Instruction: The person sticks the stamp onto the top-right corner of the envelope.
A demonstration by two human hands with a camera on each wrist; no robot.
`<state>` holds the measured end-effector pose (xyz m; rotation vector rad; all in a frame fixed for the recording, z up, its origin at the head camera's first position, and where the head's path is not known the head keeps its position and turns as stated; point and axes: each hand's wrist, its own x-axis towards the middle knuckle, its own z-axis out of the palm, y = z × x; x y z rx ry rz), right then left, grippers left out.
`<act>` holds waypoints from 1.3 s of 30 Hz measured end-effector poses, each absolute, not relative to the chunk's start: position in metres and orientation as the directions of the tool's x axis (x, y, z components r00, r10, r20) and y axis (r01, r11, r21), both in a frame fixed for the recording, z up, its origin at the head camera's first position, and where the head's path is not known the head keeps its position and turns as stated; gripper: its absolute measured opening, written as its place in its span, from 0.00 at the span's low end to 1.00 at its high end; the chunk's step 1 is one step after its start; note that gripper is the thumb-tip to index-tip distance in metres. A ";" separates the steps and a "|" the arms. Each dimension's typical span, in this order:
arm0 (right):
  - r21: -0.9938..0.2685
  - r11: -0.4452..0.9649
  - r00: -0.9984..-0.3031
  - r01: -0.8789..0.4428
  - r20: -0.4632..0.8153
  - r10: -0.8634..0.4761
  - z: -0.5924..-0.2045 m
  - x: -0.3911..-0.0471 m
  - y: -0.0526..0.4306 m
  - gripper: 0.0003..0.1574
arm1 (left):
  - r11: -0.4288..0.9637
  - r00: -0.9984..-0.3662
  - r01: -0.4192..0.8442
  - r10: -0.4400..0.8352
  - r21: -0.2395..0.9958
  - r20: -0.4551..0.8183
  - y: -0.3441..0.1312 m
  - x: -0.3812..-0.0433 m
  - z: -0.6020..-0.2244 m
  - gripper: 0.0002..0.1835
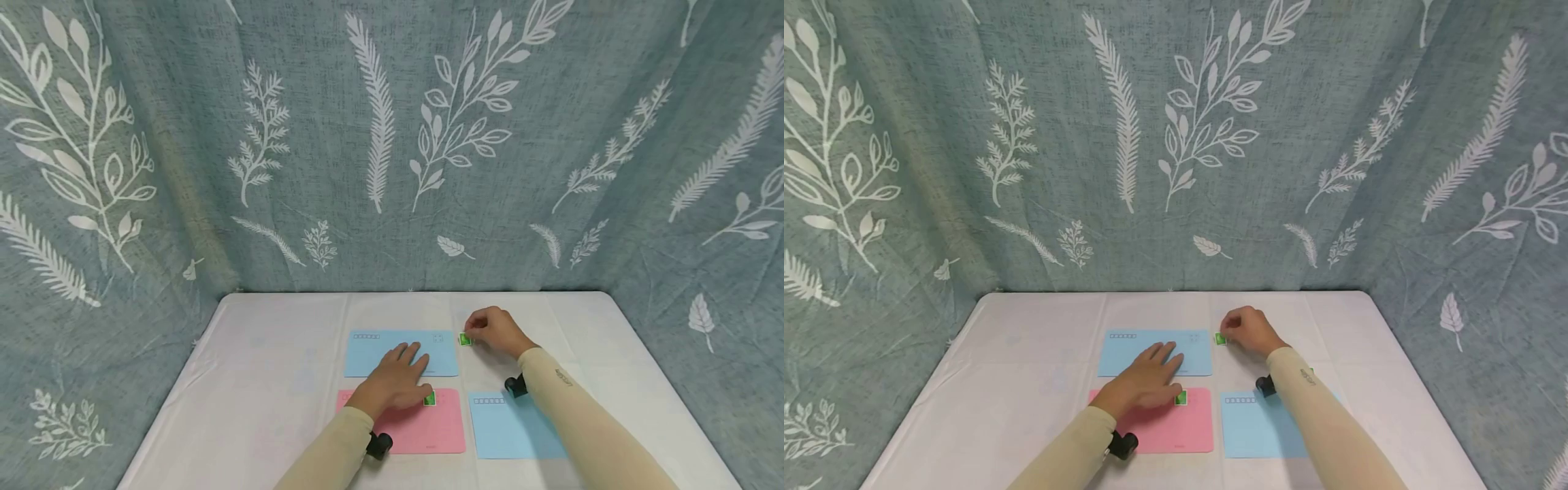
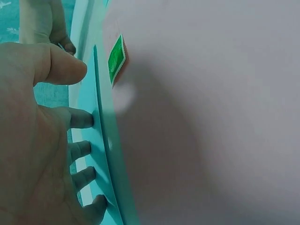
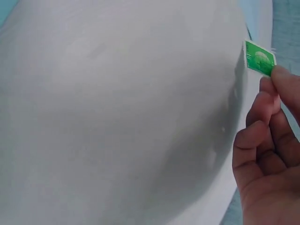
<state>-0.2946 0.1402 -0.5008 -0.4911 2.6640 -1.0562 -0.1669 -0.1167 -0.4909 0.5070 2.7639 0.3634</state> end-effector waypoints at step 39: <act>-0.770 0.606 -0.916 -0.197 -0.076 -0.395 -0.507 -0.301 0.073 0.07 | 0.906 -0.887 0.397 0.420 0.147 -0.194 -0.111 -0.169 -0.500 0.58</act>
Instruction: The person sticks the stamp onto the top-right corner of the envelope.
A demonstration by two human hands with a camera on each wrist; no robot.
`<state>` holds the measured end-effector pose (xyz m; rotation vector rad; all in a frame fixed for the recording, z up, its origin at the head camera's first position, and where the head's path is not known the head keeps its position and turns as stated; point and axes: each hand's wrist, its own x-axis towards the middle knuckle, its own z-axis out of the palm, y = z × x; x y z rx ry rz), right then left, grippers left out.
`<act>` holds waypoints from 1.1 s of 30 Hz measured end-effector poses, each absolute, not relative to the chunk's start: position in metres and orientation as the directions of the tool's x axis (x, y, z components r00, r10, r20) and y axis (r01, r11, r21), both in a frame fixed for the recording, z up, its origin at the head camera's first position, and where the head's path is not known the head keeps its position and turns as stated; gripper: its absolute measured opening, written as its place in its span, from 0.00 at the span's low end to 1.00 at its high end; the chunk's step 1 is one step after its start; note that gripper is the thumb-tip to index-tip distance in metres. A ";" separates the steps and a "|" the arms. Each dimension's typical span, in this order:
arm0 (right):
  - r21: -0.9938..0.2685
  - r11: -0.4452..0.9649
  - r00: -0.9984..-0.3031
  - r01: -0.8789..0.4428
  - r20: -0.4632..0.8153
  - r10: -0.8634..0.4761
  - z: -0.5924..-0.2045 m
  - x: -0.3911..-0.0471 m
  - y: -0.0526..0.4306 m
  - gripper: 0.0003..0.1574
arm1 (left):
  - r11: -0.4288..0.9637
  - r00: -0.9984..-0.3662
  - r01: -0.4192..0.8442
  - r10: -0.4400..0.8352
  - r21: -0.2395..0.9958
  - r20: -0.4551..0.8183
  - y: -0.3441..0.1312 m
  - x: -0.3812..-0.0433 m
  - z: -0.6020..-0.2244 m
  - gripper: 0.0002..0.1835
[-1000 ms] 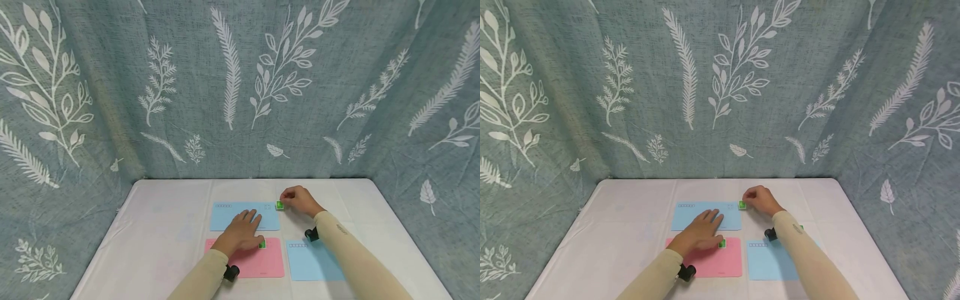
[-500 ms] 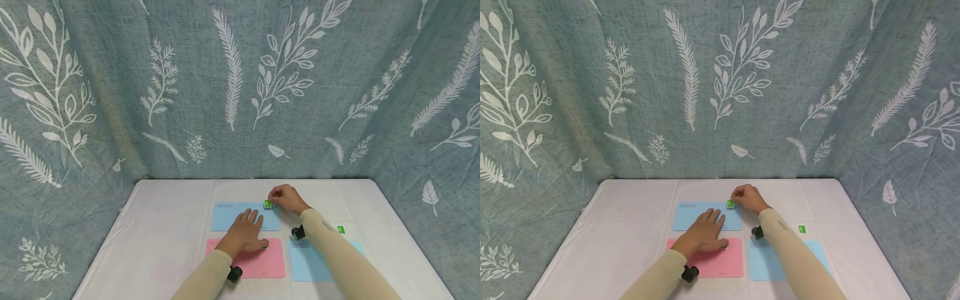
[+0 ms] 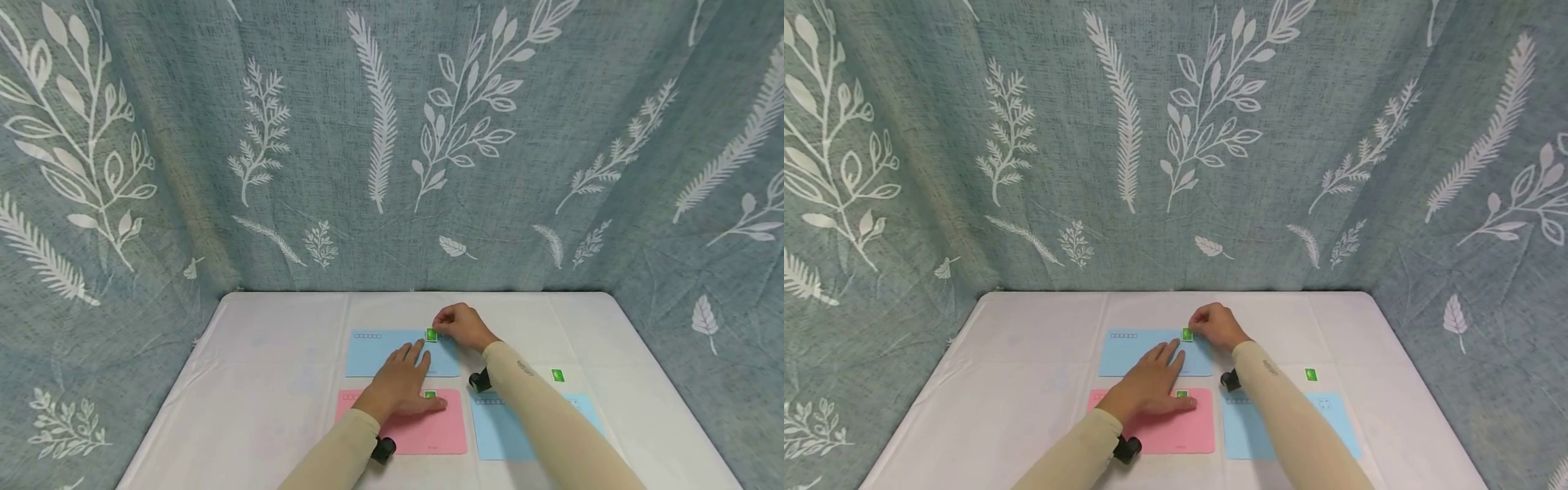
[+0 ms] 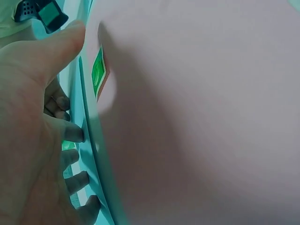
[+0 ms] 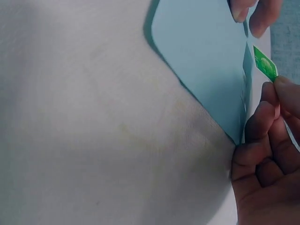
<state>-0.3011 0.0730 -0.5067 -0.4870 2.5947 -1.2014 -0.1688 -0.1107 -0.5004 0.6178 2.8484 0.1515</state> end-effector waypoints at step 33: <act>-0.723 0.630 -0.910 -0.284 -0.005 -0.415 -0.519 -0.297 0.067 0.10 | 0.917 -0.895 0.378 0.397 0.126 -0.206 -0.107 -0.170 -0.496 0.59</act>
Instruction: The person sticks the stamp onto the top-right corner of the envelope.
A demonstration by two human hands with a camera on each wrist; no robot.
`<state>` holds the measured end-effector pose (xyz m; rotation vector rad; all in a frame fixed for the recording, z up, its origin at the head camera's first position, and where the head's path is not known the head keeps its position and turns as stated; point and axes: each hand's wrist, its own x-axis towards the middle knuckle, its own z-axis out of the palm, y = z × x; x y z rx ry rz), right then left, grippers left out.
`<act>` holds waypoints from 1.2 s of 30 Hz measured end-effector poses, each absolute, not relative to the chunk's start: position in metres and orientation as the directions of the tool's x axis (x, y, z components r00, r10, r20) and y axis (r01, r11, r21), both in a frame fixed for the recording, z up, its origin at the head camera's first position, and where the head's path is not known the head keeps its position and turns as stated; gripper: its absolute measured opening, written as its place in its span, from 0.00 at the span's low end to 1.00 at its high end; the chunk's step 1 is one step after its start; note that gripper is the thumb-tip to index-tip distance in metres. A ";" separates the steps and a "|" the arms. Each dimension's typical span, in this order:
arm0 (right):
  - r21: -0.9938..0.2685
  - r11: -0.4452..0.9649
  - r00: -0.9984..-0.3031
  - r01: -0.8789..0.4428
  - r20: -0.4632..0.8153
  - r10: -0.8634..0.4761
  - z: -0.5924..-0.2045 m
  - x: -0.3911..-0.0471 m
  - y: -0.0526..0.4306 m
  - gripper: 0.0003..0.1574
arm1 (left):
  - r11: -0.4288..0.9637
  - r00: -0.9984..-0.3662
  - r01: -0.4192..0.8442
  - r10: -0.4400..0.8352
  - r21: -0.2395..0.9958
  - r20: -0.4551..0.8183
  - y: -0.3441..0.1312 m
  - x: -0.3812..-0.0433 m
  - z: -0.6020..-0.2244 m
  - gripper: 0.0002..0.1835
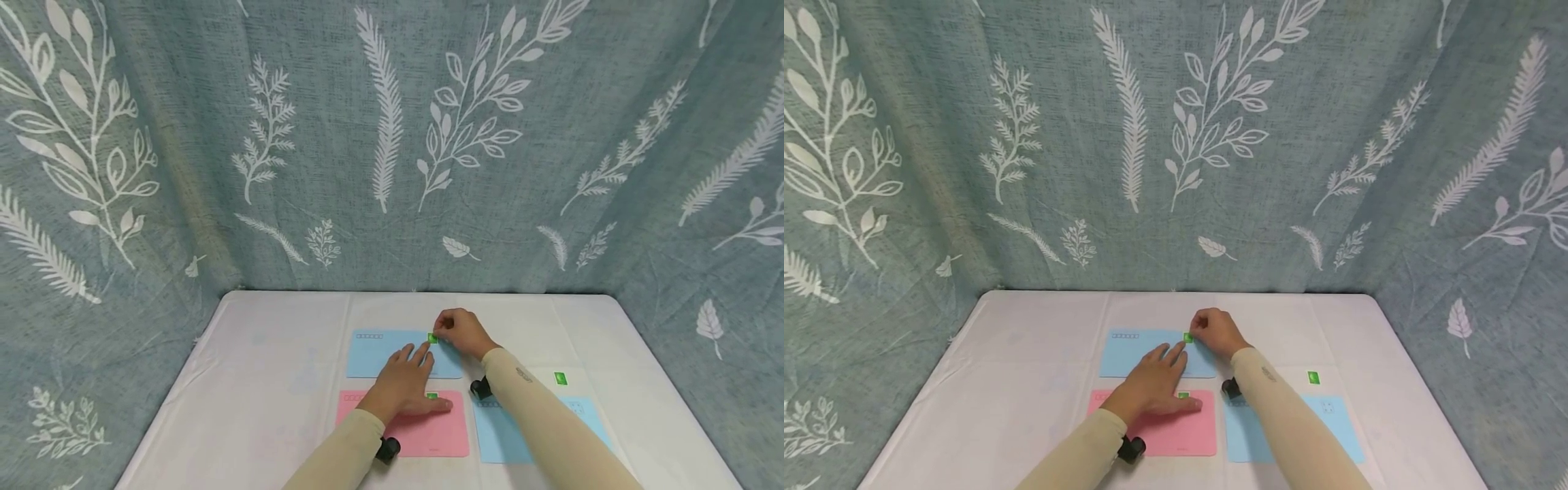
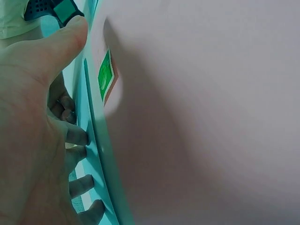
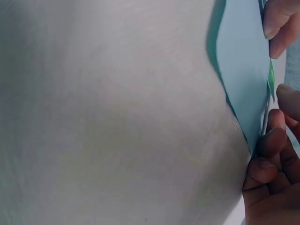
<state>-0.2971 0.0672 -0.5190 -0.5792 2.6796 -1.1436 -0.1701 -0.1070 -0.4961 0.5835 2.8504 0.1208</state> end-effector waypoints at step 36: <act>-0.682 0.668 -0.900 -0.297 -0.035 -0.435 -0.517 -0.296 0.063 0.10 | 0.921 -0.894 0.364 0.388 0.141 -0.223 -0.106 -0.175 -0.497 0.59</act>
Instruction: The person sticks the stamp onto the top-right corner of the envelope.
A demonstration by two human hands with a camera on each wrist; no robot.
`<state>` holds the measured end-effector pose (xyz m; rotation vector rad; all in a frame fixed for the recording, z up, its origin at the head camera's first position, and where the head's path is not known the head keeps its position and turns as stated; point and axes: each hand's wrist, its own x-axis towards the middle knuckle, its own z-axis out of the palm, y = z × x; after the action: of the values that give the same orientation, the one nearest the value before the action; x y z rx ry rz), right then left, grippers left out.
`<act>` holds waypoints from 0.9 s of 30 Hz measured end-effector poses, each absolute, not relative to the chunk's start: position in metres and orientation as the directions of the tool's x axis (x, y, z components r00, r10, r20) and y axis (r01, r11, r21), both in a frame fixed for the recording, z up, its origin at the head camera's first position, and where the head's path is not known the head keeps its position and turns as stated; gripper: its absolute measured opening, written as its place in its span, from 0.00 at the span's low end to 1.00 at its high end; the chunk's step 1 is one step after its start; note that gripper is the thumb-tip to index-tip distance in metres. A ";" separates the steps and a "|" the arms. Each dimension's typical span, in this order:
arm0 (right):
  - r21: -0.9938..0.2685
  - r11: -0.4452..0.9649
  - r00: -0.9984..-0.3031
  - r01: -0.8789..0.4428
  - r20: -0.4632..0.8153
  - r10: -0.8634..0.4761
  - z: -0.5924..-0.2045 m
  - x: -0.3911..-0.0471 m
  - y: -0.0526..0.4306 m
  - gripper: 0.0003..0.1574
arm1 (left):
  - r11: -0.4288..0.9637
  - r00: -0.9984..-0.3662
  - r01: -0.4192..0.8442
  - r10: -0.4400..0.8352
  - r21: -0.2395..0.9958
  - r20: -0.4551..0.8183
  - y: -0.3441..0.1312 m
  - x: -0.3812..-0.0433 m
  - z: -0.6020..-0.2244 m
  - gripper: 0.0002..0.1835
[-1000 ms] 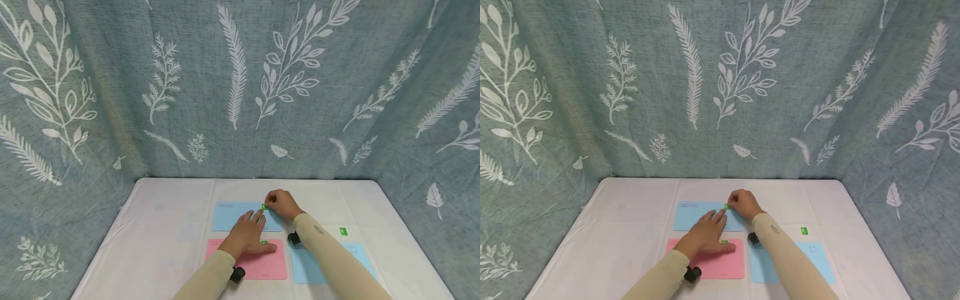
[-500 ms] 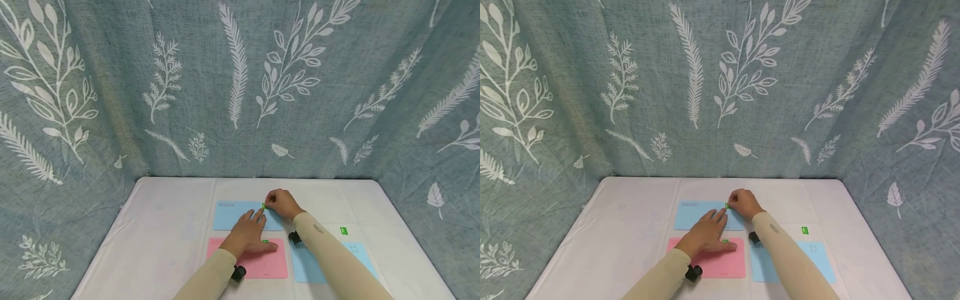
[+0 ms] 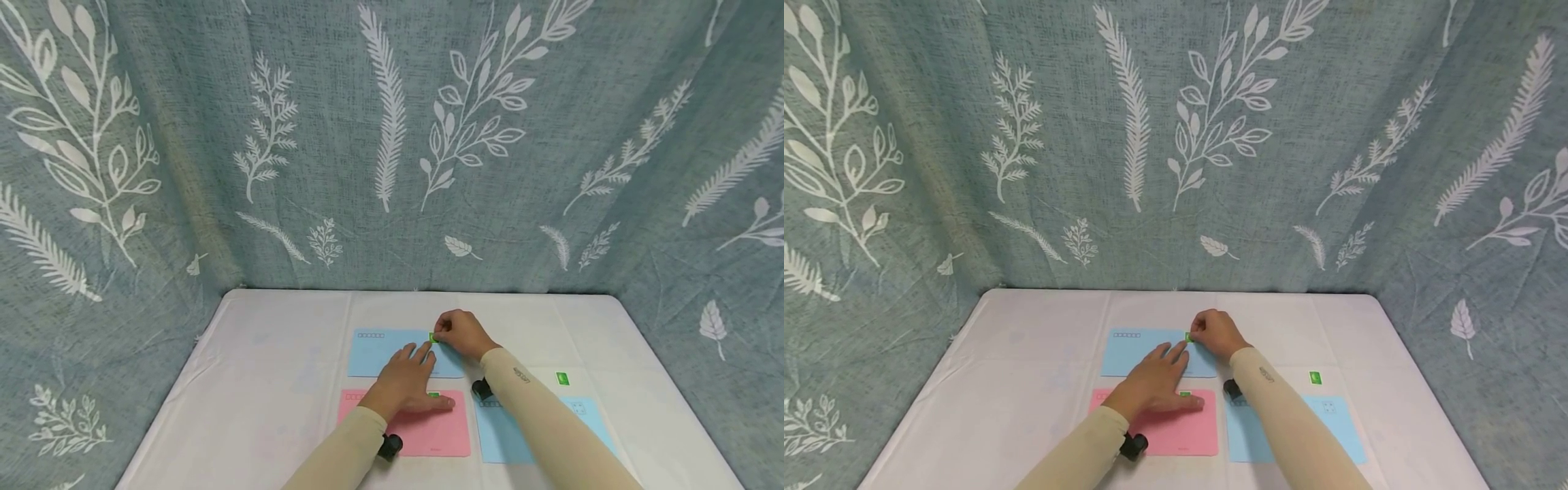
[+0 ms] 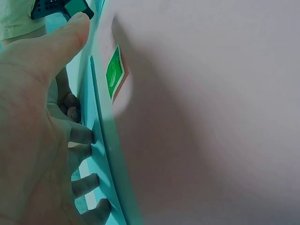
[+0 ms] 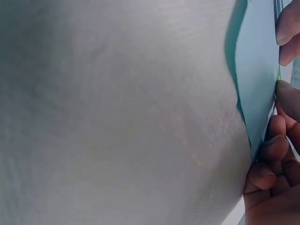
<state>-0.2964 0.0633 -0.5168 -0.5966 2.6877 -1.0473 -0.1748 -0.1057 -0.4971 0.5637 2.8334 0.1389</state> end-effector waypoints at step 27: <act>-0.651 0.676 -0.884 -0.346 -0.016 -0.467 -0.520 -0.296 0.065 0.09 | 0.927 -0.896 0.348 0.373 0.141 -0.240 -0.103 -0.174 -0.493 0.58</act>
<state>-0.2959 0.0646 -0.5205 -0.6630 2.7073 -0.9963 -0.1740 -0.1027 -0.4928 0.5373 2.8217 0.1376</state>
